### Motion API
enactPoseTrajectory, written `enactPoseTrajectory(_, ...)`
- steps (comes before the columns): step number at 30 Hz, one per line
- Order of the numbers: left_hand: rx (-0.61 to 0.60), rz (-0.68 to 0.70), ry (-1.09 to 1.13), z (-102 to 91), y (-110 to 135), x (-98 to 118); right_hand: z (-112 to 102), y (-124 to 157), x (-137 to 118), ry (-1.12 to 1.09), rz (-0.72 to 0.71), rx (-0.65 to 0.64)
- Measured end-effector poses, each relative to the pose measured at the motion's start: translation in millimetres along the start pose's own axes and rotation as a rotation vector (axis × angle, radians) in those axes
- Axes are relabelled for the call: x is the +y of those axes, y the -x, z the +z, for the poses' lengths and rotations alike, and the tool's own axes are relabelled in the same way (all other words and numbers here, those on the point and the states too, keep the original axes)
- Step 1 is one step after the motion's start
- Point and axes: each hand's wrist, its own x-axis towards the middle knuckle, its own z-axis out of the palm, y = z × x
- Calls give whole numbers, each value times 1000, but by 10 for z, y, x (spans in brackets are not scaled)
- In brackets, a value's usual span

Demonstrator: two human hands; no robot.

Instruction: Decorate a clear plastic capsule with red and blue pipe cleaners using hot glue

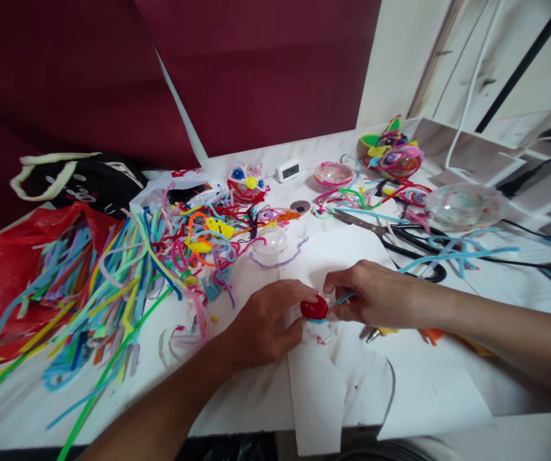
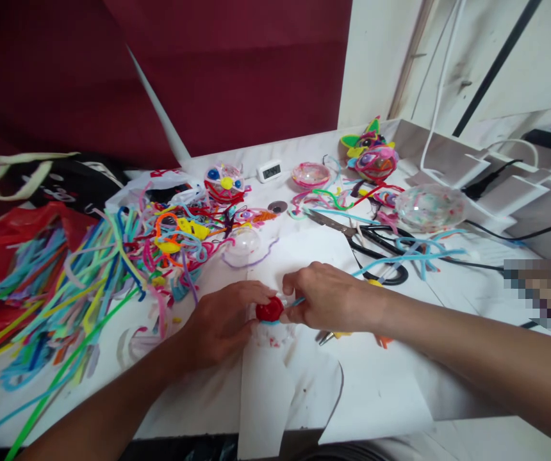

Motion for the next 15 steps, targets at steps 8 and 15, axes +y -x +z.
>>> enactPoseTrajectory(8,87,-73,-246,168,65,-32,-40,-18,-48,58,6,-27)
enactPoseTrajectory(15,92,-192,-128,219,28,20,-48,-36,-21,60,-35,-23)
